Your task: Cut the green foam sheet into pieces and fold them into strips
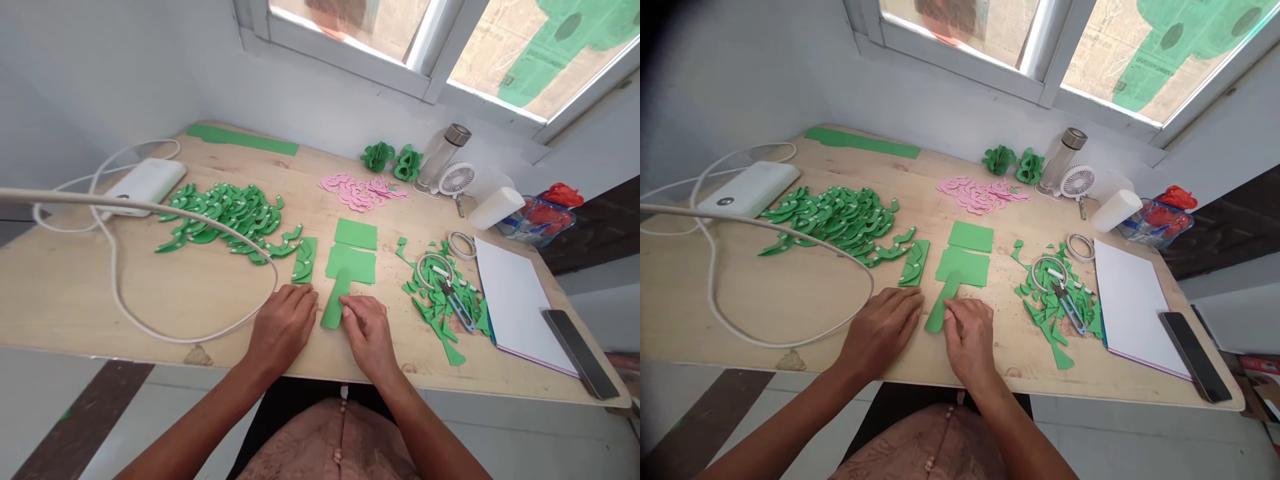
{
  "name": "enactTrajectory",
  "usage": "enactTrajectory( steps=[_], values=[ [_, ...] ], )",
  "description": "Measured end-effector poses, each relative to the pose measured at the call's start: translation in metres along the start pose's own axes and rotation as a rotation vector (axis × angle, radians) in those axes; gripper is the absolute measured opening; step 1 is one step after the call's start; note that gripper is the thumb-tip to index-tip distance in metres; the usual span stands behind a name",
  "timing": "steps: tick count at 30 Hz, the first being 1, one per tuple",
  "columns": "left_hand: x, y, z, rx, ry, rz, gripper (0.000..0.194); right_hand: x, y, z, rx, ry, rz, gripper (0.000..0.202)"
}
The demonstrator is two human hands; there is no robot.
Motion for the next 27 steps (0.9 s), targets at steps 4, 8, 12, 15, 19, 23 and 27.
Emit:
enactTrajectory(
  steps=[4,8,12,15,19,23,27],
  values=[
    [-0.006,-0.007,0.000,-0.024,-0.109,-0.005,0.022,-0.004,-0.003,0.003,0.000,0.050,-0.025,0.025],
    [-0.014,-0.011,-0.002,-0.035,-0.104,-0.020,0.021,-0.008,-0.009,0.005,-0.005,0.060,-0.046,0.026],
    [-0.016,-0.006,-0.004,0.007,-0.009,-0.017,0.022,-0.010,-0.020,0.008,0.009,0.078,-0.065,0.027],
    [-0.014,0.002,-0.007,0.081,0.053,-0.024,0.024,-0.011,-0.030,0.015,-0.017,0.097,-0.075,0.028],
    [-0.010,0.008,-0.007,0.097,0.037,-0.001,0.025,-0.018,-0.040,0.027,-0.084,0.247,-0.062,0.026],
    [-0.007,0.007,-0.003,0.026,-0.047,0.040,0.019,-0.021,-0.036,0.019,-0.066,0.402,-0.088,0.026],
    [-0.006,0.006,-0.002,-0.007,-0.115,0.061,0.017,-0.006,-0.031,-0.005,0.022,0.530,-0.076,0.027]
  ],
)
Point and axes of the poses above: each hand's wrist, its own y-axis away from the middle knuckle, its own z-axis out of the palm, x = y × z, the point moved 4 cm from there along -y, towards the middle knuckle, and after that the axes turned 11 degrees about -x, right-handed, at the moved point
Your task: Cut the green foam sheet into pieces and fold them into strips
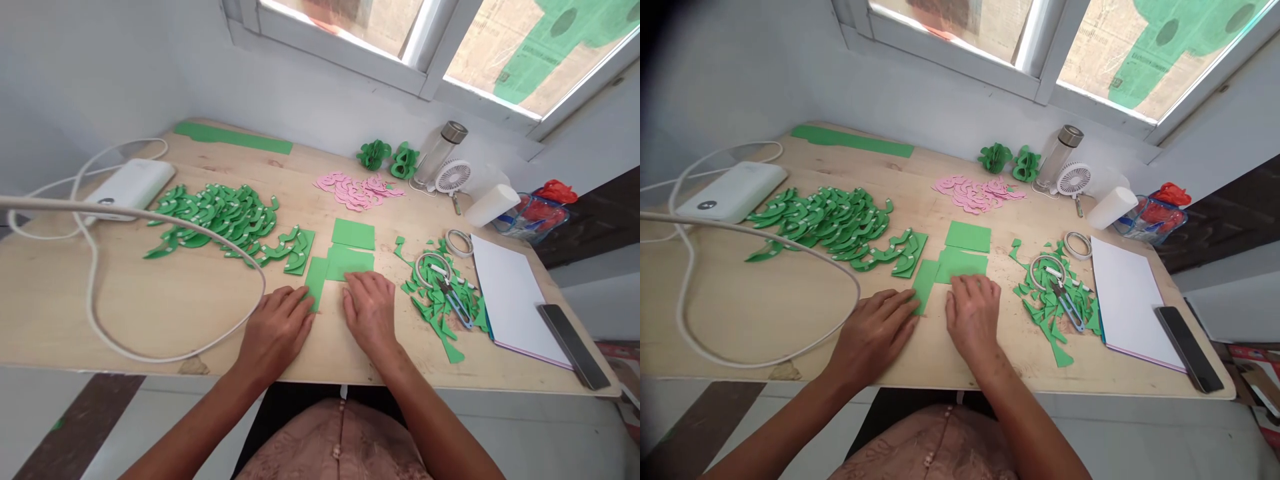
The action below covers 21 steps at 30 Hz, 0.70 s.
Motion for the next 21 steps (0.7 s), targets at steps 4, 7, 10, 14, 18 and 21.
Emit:
enactTrajectory(
  steps=[4,7,10,14,18,21],
  values=[
    [-0.002,0.001,-0.001,-0.012,-0.048,-0.004,0.019,0.024,-0.005,0.003,-0.025,0.166,-0.014,0.033],
    [-0.005,0.002,-0.002,-0.007,-0.062,-0.005,0.019,0.031,-0.009,0.010,-0.076,0.224,-0.052,0.035],
    [-0.007,0.003,-0.001,-0.003,-0.047,-0.007,0.020,0.032,-0.007,0.013,-0.094,0.228,-0.077,0.030],
    [-0.007,0.004,0.001,-0.010,-0.046,-0.016,0.020,0.033,0.003,0.011,-0.061,0.240,-0.100,0.021],
    [-0.008,0.005,0.003,-0.020,-0.045,0.001,0.021,0.033,0.009,0.011,-0.030,0.279,-0.120,0.018],
    [-0.006,0.004,0.002,-0.003,-0.029,0.011,0.022,0.032,0.009,0.012,-0.042,0.273,-0.133,0.018]
  ],
)
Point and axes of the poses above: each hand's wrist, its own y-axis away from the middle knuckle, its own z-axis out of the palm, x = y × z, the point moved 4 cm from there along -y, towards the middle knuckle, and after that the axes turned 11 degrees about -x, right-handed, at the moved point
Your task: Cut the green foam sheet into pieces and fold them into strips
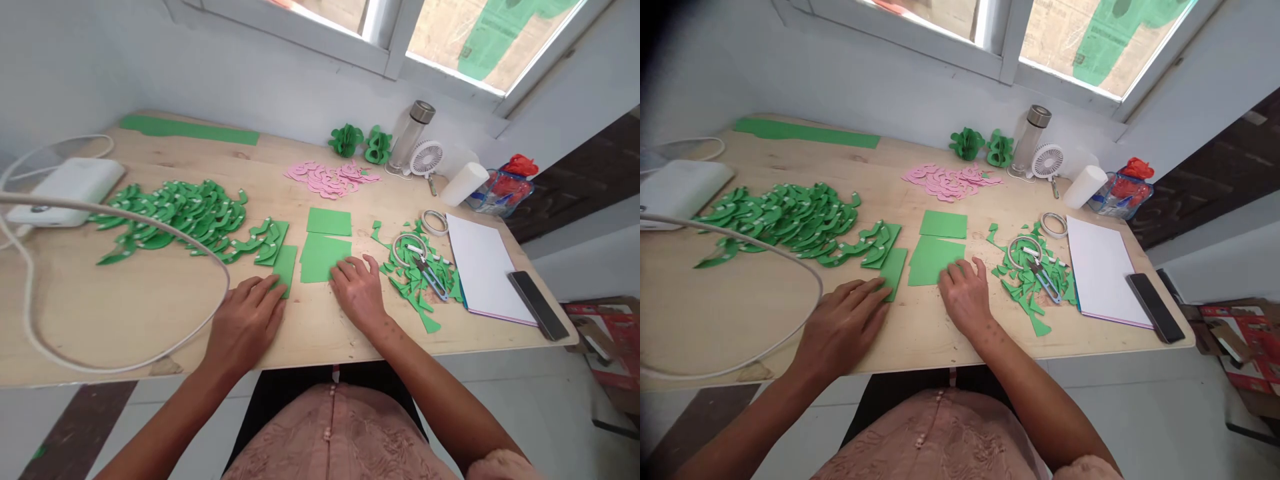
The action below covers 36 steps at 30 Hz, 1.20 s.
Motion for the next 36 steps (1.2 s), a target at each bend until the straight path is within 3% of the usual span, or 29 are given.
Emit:
enactTrajectory(
  steps=[7,10,23,36],
  values=[
    [0.021,-0.016,-0.003,0.000,-0.002,0.113,0.022,-0.002,0.007,-0.004,0.004,-0.034,-0.009,0.015],
    [0.025,-0.028,0.001,-0.061,-0.025,0.169,0.024,-0.003,0.011,-0.004,0.017,-0.048,-0.017,0.017],
    [0.015,-0.051,0.000,-0.216,0.026,0.297,0.026,-0.003,0.012,-0.006,0.029,-0.091,-0.017,0.017],
    [0.002,-0.067,-0.002,-0.356,0.088,0.271,0.021,0.004,0.007,-0.007,0.082,-0.117,-0.006,0.012]
  ],
)
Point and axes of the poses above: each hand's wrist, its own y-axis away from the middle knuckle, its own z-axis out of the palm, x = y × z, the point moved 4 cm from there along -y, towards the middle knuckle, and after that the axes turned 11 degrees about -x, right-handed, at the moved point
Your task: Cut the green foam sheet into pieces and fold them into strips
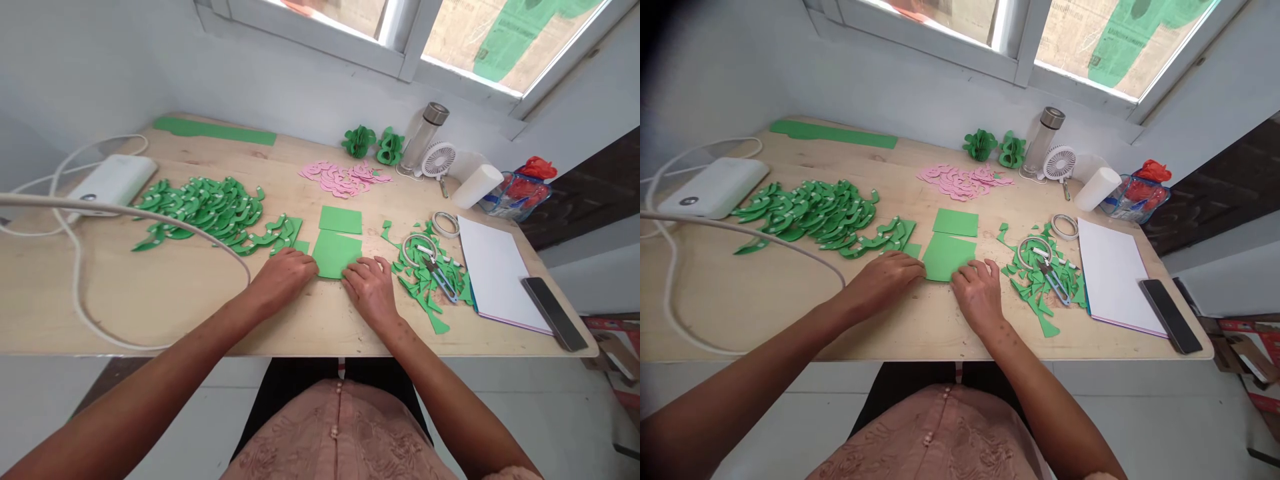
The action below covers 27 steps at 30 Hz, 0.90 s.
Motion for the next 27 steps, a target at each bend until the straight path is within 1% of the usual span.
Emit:
enactTrajectory(
  steps=[4,10,16,22,27],
  values=[
    [-0.003,-0.005,0.000,-0.037,0.004,-0.028,0.024,0.002,-0.002,-0.001,-0.013,-0.035,0.003,0.015],
    [-0.006,-0.011,-0.002,-0.087,0.014,-0.072,0.025,0.004,-0.004,-0.003,-0.030,-0.066,0.005,0.013],
    [-0.008,-0.013,-0.004,-0.121,0.031,-0.089,0.025,0.005,-0.006,-0.004,-0.046,-0.075,0.004,0.013],
    [-0.006,-0.010,-0.008,-0.139,0.059,-0.087,0.015,0.005,-0.008,-0.005,-0.059,-0.080,0.012,0.013],
    [-0.005,-0.012,-0.008,-0.152,0.073,-0.083,0.016,0.005,-0.008,-0.004,-0.051,-0.044,0.000,0.015]
  ],
)
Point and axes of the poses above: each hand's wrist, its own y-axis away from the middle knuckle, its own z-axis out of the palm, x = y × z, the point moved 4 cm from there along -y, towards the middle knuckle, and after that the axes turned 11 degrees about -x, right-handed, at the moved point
